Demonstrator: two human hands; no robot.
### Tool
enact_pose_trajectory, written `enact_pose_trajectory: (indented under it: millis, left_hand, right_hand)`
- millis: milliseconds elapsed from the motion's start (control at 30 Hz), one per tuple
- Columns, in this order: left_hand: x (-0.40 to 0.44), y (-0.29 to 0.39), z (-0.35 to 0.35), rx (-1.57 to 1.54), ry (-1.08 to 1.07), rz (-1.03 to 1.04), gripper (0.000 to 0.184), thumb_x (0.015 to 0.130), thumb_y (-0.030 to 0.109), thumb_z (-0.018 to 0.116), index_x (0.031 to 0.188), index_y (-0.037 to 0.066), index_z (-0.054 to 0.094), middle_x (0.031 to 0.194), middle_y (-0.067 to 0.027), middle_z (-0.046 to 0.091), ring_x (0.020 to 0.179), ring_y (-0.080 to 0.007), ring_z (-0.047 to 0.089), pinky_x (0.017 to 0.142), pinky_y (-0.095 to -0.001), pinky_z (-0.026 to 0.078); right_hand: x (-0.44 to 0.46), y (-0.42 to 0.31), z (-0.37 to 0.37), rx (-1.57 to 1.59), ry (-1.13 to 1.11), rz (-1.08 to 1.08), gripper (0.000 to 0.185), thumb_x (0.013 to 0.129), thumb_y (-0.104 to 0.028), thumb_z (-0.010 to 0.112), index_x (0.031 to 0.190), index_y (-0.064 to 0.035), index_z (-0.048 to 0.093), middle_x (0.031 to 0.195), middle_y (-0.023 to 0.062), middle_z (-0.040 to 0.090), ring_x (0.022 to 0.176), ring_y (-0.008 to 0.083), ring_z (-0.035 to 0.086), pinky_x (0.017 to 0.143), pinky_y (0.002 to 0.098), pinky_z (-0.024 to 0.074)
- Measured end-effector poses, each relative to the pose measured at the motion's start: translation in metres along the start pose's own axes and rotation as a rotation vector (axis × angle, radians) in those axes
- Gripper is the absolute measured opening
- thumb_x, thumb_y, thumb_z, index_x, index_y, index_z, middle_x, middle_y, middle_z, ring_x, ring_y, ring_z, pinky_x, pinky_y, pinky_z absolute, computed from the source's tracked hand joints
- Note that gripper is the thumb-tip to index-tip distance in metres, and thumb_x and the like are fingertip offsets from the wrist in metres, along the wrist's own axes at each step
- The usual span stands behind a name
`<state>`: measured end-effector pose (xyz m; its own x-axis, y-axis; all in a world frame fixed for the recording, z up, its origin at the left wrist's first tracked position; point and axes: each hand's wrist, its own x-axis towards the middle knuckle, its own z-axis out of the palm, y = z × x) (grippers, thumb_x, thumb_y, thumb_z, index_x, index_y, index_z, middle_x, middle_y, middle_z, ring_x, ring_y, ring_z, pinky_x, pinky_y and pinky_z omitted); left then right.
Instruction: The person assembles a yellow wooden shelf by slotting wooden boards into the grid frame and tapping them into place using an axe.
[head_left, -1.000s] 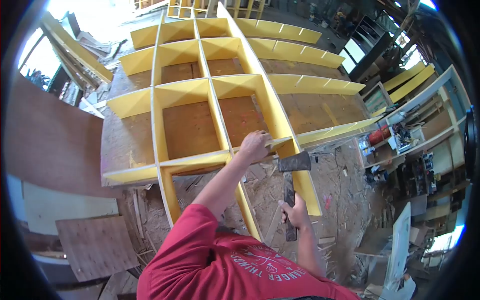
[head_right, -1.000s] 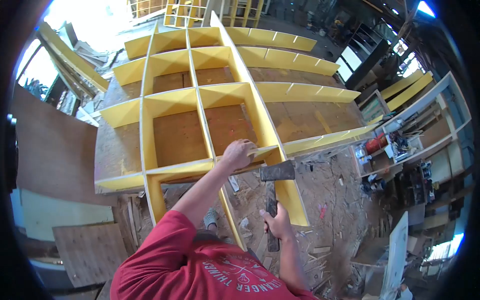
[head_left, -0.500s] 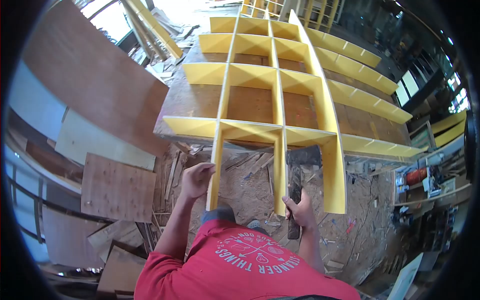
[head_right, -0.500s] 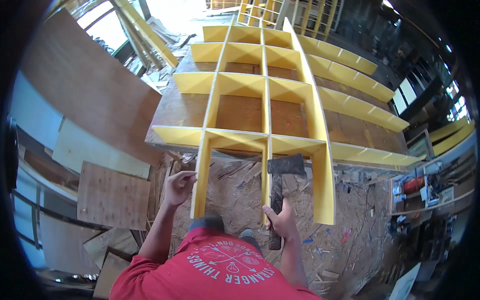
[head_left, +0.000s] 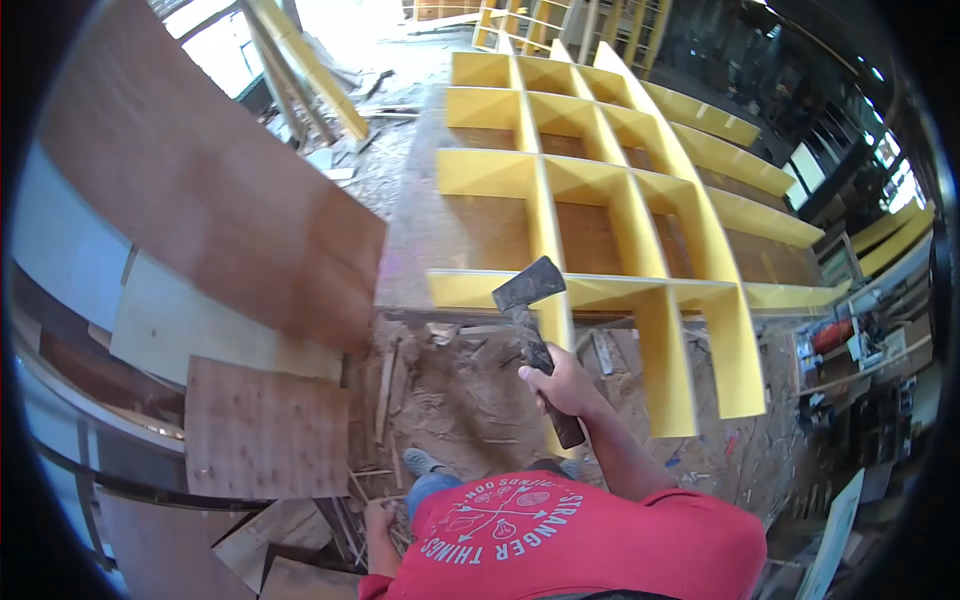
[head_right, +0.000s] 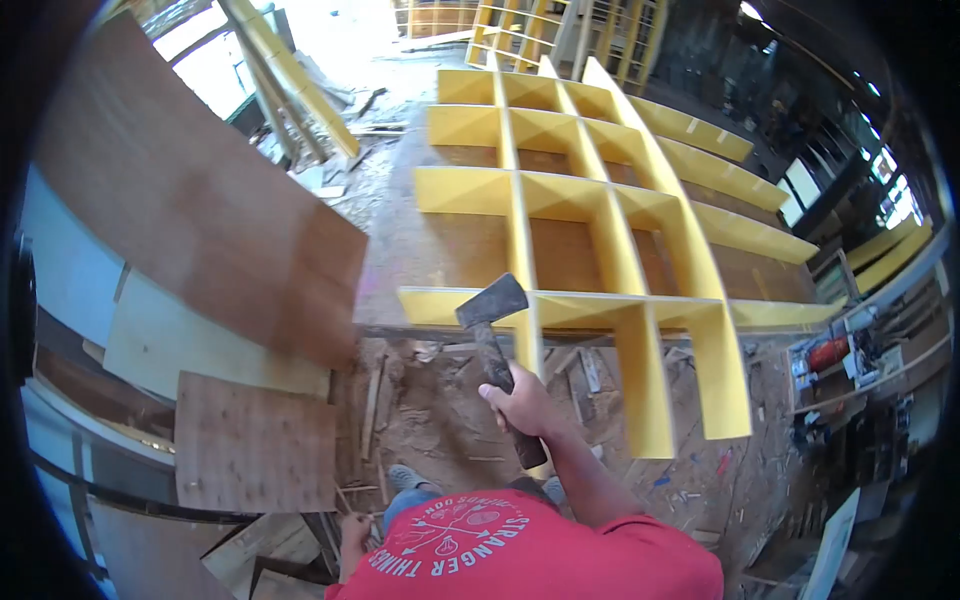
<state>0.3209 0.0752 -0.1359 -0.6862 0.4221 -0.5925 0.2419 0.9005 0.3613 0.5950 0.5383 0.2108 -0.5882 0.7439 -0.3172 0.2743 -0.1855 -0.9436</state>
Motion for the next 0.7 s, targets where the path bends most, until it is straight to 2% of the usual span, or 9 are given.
enact_pose_trajectory:
  millis: [67,167,267,300,333,400,433,500,700]
  left_hand:
    - [0.013,-0.089,-0.005,0.047,-0.310,-0.037,0.044,0.090,0.045,0.072,0.110,0.008,0.082,0.104,-0.0236,0.077,0.103,-0.0396,0.075,0.093,-0.0476,0.057]
    - [0.018,-0.145,-0.058,0.187,-0.540,-0.083,0.048,0.090,0.049,0.070,0.110,0.007,0.081,0.111,-0.0226,0.076,0.106,-0.0407,0.074,0.095,-0.0494,0.056]
    - [0.051,-0.175,-0.096,0.293,-0.176,-0.049,0.049,0.091,0.051,0.066,0.106,0.006,0.081,0.110,-0.0226,0.076,0.108,-0.0395,0.073,0.096,-0.0500,0.056]
    - [0.070,-0.181,-0.111,0.008,-0.212,-0.137,0.048,0.090,0.049,0.067,0.105,0.006,0.081,0.110,-0.0231,0.076,0.109,-0.0399,0.072,0.096,-0.0512,0.056]
    - [0.080,-0.186,-0.121,-0.036,-0.161,-0.148,0.047,0.089,0.049,0.068,0.103,0.006,0.081,0.110,-0.0232,0.076,0.109,-0.0402,0.073,0.096,-0.0513,0.056]
    - [0.120,-0.148,-0.161,-0.115,-0.140,-0.149,0.046,0.088,0.046,0.072,0.106,0.005,0.081,0.108,-0.0239,0.076,0.108,-0.0409,0.073,0.094,-0.0505,0.056]
    - [0.148,-0.143,-0.158,-0.172,0.038,0.015,0.048,0.089,0.046,0.073,0.113,0.004,0.078,0.109,-0.0241,0.077,0.108,-0.0399,0.073,0.092,-0.0483,0.057]
    - [0.209,-0.104,-0.177,-0.199,-0.050,0.026,0.046,0.091,0.040,0.075,0.115,0.001,0.076,0.114,-0.0249,0.076,0.110,-0.0385,0.073,0.093,-0.0471,0.056]
    - [0.265,0.126,-0.303,-0.312,-0.050,0.410,0.042,0.099,0.029,0.074,0.127,-0.001,0.071,0.118,-0.0182,0.077,0.109,-0.0275,0.074,0.097,-0.0387,0.057]
  right_hand:
    - [0.045,-0.004,0.058,0.028,0.019,0.021,0.020,0.101,-0.016,0.069,0.109,-0.0034,0.056,0.073,0.0029,0.060,0.051,0.0121,0.058,0.046,0.0310,0.0505]
    - [0.103,-0.017,0.121,-0.025,0.112,0.081,0.018,0.102,-0.015,0.068,0.102,-0.0042,0.054,0.073,0.0034,0.060,0.051,0.0126,0.059,0.044,0.0323,0.0508]
    - [0.126,-0.029,0.163,0.065,0.217,0.135,0.019,0.101,-0.016,0.069,0.103,-0.0048,0.053,0.073,0.0034,0.059,0.050,0.0130,0.058,0.044,0.0324,0.0513]
    - [0.122,-0.028,0.169,0.117,0.257,0.175,0.020,0.101,-0.016,0.069,0.104,-0.0050,0.053,0.073,0.0034,0.059,0.050,0.0131,0.058,0.044,0.0323,0.0515]
    - [0.118,-0.030,0.171,0.092,0.248,0.185,0.021,0.101,-0.016,0.070,0.105,-0.0042,0.053,0.073,0.0042,0.060,0.050,0.0135,0.059,0.044,0.0327,0.0518]
    - [0.116,-0.041,0.174,0.054,0.231,0.194,0.024,0.100,-0.016,0.071,0.109,-0.0028,0.054,0.074,0.0056,0.060,0.051,0.0143,0.060,0.044,0.0334,0.0523]
    - [0.113,-0.048,0.181,0.086,0.217,0.197,0.026,0.099,-0.016,0.072,0.111,-0.0026,0.054,0.073,0.0051,0.060,0.050,0.0139,0.060,0.044,0.0330,0.0522]
    - [0.122,-0.072,0.194,0.155,0.192,0.183,0.030,0.099,-0.017,0.073,0.117,-0.0023,0.053,0.073,0.0042,0.059,0.050,0.0133,0.059,0.044,0.0323,0.0520]
    - [0.214,-0.096,0.253,0.142,0.089,0.114,0.036,0.098,-0.020,0.076,0.120,-0.0029,0.054,0.070,0.0024,0.057,0.050,0.0124,0.058,0.045,0.0309,0.0512]
